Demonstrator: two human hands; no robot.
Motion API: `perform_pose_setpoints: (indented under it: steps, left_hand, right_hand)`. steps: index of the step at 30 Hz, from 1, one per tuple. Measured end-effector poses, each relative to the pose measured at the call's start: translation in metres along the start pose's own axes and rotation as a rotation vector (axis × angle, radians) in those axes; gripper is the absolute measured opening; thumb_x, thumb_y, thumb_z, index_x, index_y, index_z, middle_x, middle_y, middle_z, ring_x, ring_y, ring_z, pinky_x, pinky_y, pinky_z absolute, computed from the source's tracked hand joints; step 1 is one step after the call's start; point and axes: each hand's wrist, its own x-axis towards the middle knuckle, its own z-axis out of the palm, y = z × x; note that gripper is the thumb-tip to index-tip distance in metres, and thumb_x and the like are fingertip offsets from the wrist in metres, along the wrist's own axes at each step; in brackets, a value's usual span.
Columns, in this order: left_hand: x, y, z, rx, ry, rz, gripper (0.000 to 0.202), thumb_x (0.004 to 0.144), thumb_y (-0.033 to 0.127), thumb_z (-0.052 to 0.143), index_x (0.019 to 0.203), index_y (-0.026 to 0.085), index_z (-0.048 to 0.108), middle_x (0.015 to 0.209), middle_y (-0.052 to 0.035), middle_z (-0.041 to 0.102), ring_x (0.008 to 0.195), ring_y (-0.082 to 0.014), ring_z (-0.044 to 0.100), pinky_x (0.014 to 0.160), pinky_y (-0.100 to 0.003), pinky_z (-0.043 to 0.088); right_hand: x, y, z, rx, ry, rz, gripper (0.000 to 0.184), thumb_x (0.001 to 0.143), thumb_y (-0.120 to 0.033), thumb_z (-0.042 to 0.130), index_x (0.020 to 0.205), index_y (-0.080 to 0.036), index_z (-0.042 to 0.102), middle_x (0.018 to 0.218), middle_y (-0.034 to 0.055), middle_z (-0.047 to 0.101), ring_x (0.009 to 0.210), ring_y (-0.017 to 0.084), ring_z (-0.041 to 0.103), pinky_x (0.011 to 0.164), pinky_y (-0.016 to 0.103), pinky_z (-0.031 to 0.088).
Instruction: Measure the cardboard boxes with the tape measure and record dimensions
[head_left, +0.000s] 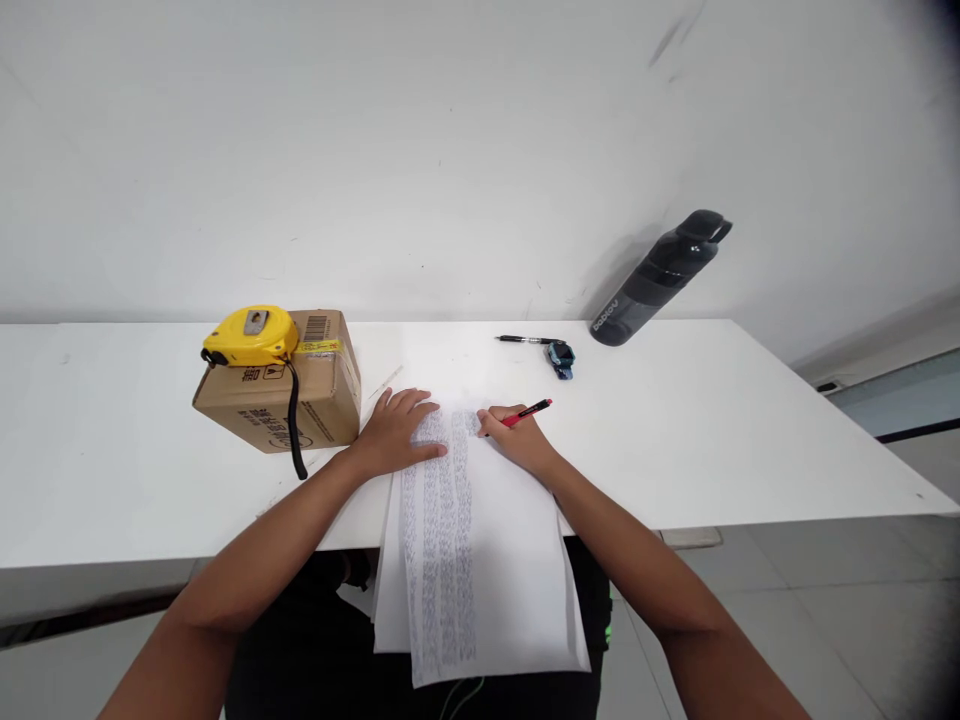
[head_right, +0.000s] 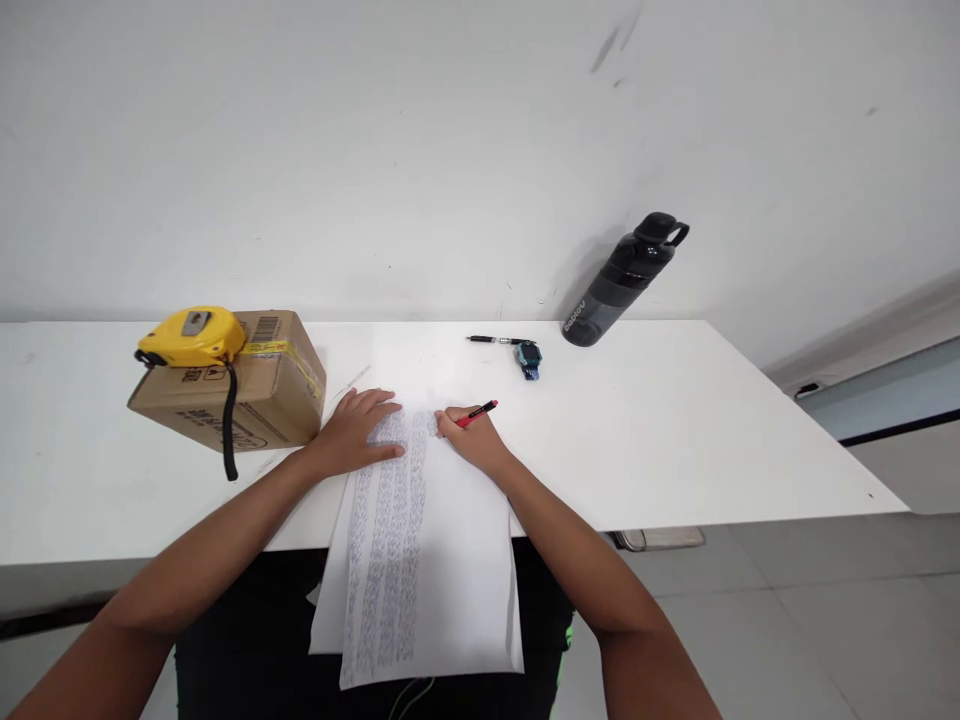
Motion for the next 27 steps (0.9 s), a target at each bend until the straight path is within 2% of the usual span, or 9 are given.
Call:
perform_pose_setpoints:
  steps: [6,10,13,16,19,21,23,25,27]
  left_hand:
    - [-0.014,-0.002,0.011,-0.009,0.15,-0.002,0.065,0.077,0.065,0.063,0.128,0.024,0.058,0.142,-0.0133,0.052,0.136,-0.0325,0.042,0.116,-0.056,0.016]
    - [-0.019,-0.002,0.014,-0.043,0.31,0.155,0.049,0.084,0.056,0.059,0.119,0.021,0.063,0.131,-0.0098,0.063,0.125,-0.0251,0.054,0.108,-0.04,0.035]
    - [-0.032,0.008,0.013,0.023,0.434,0.18,0.032,0.089,0.047,0.054,0.094,0.019,0.07,0.102,-0.0088,0.073,0.098,-0.0209,0.066,0.091,-0.035,0.044]
    - [-0.068,0.031,0.012,0.103,0.652,0.141,0.03,0.089,0.038,0.05,0.071,0.021,0.065,0.073,-0.0061,0.071,0.072,-0.0182,0.063,0.082,-0.039,0.042]
    - [-0.121,0.041,-0.008,0.034,1.071,0.035,0.025,0.09,0.032,0.048,0.071,0.022,0.062,0.074,-0.0037,0.07,0.073,-0.018,0.061,0.086,-0.041,0.04]
    - [-0.151,0.03,-0.035,-0.082,1.302,-0.184,0.023,0.092,0.035,0.048,0.08,0.023,0.062,0.085,-0.0065,0.07,0.087,-0.0213,0.062,0.09,-0.042,0.04]
    - [-0.17,0.011,-0.068,-0.277,1.421,-0.453,0.028,0.089,0.047,0.053,0.099,0.022,0.061,0.107,-0.0108,0.067,0.106,-0.0249,0.058,0.097,-0.042,0.04]
    - [-0.175,-0.008,-0.095,-0.606,1.323,-0.589,0.053,0.085,0.06,0.054,0.123,0.022,0.052,0.133,-0.014,0.056,0.127,-0.0273,0.049,0.102,-0.042,0.039]
    - [-0.171,-0.02,-0.109,-0.976,1.058,-0.59,0.065,0.087,0.069,0.041,0.136,0.027,0.043,0.145,-0.0133,0.048,0.136,-0.0295,0.042,0.101,-0.044,0.041]
  right_hand:
    - [-0.006,0.003,0.007,-0.068,-0.006,-0.04,0.043,0.084,-0.05,0.047,0.056,-0.021,0.063,0.058,0.0038,0.062,0.065,0.022,0.06,0.067,0.034,0.047]
    - [-0.007,0.02,0.012,-0.265,0.311,-0.067,0.038,0.087,-0.054,0.049,0.086,-0.023,0.072,0.086,0.0087,0.073,0.083,0.028,0.067,0.073,0.039,0.051]
    - [-0.003,0.03,0.014,-0.56,0.234,-0.325,0.036,0.089,-0.03,0.044,0.115,-0.021,0.067,0.107,0.0137,0.069,0.094,0.031,0.066,0.071,0.041,0.052]
    - [0.002,0.017,0.013,-0.899,0.127,-0.367,0.05,0.079,-0.008,0.038,0.115,-0.022,0.069,0.107,0.015,0.068,0.089,0.032,0.067,0.071,0.047,0.05]
    - [0.02,-0.036,0.02,-0.796,0.19,-0.461,0.047,0.085,-0.013,0.037,0.119,-0.023,0.068,0.121,0.0155,0.064,0.101,0.031,0.065,0.08,0.048,0.049]
    - [0.037,-0.092,0.039,-0.498,0.222,-0.529,0.04,0.093,-0.031,0.038,0.12,-0.022,0.066,0.12,0.0133,0.065,0.109,0.027,0.062,0.089,0.043,0.049]
    - [0.052,-0.154,0.067,-0.312,0.183,-0.505,0.047,0.095,-0.048,0.036,0.119,-0.021,0.065,0.124,0.0129,0.064,0.116,0.025,0.059,0.098,0.04,0.045]
    - [0.061,-0.209,0.1,-0.335,0.072,-0.39,0.054,0.092,-0.06,0.037,0.112,-0.021,0.068,0.124,0.0144,0.064,0.123,0.03,0.053,0.105,0.047,0.038]
    - [0.062,-0.245,0.127,-0.41,-0.11,-0.278,0.057,0.087,-0.068,0.045,0.107,-0.02,0.068,0.115,0.016,0.067,0.12,0.033,0.054,0.103,0.051,0.036]
